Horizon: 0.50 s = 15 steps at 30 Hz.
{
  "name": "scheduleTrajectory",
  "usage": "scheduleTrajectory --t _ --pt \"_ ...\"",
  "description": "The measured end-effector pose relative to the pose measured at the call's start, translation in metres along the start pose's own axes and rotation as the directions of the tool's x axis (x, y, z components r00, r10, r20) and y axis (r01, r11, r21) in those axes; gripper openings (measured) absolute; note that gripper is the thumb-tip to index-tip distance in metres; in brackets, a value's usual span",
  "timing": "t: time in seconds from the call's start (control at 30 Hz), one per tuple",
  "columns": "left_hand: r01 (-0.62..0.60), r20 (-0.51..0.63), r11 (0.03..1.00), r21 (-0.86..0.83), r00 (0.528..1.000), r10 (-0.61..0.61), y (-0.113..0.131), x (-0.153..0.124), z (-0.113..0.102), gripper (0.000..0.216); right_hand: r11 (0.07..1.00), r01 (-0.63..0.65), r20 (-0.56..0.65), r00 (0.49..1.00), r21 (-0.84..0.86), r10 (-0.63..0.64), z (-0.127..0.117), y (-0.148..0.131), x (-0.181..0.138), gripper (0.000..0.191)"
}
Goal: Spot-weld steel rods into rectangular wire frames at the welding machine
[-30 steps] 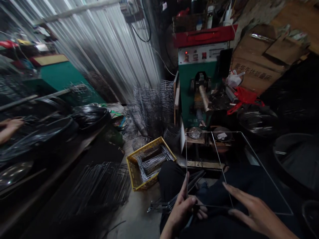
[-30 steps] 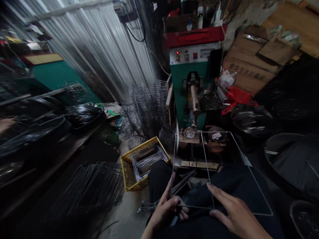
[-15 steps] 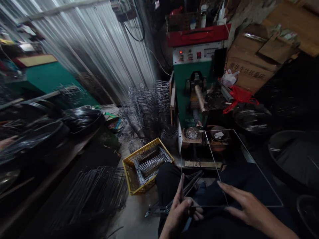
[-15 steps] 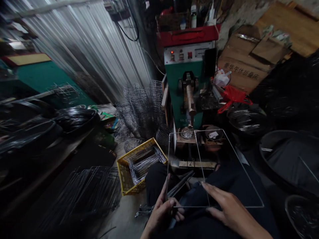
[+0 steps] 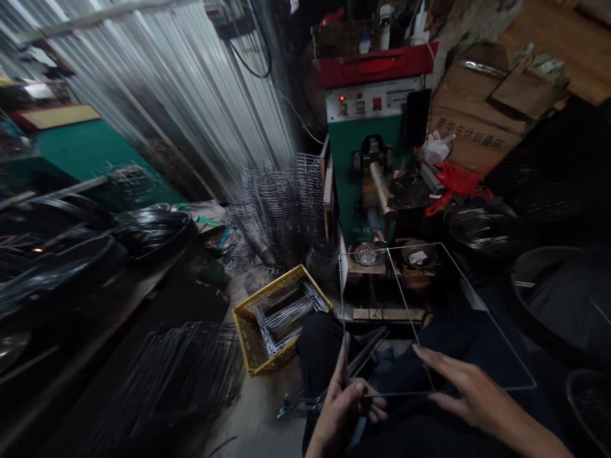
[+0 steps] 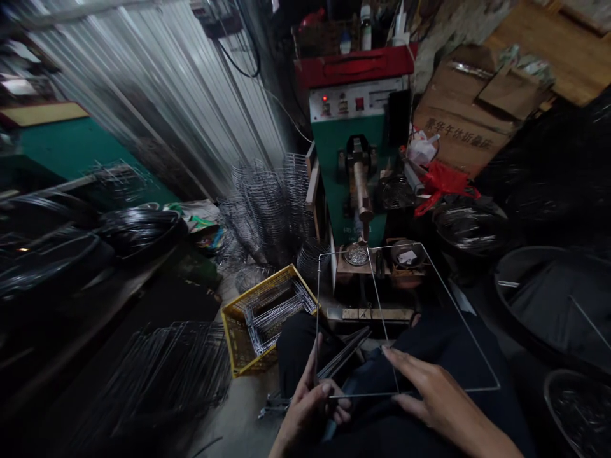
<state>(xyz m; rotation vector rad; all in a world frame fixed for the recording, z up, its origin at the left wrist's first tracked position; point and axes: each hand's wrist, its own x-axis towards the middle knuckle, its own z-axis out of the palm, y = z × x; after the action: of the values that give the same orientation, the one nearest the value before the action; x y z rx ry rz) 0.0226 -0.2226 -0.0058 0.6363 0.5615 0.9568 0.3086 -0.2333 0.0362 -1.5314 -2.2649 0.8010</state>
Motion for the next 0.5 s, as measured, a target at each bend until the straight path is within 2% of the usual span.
scheduleTrajectory --t 0.2,0.5 --pt "-0.017 -0.041 1.000 0.024 0.999 0.018 0.001 0.004 0.002 0.091 0.999 0.009 -0.016 1.000 0.033 -0.008 -0.011 -0.008 0.009 0.070" --pt "-0.030 -0.042 0.999 0.038 0.999 0.032 0.002 0.005 0.002 0.088 0.998 0.005 -0.014 1.000 0.068 -0.005 -0.015 -0.009 0.012 0.072"
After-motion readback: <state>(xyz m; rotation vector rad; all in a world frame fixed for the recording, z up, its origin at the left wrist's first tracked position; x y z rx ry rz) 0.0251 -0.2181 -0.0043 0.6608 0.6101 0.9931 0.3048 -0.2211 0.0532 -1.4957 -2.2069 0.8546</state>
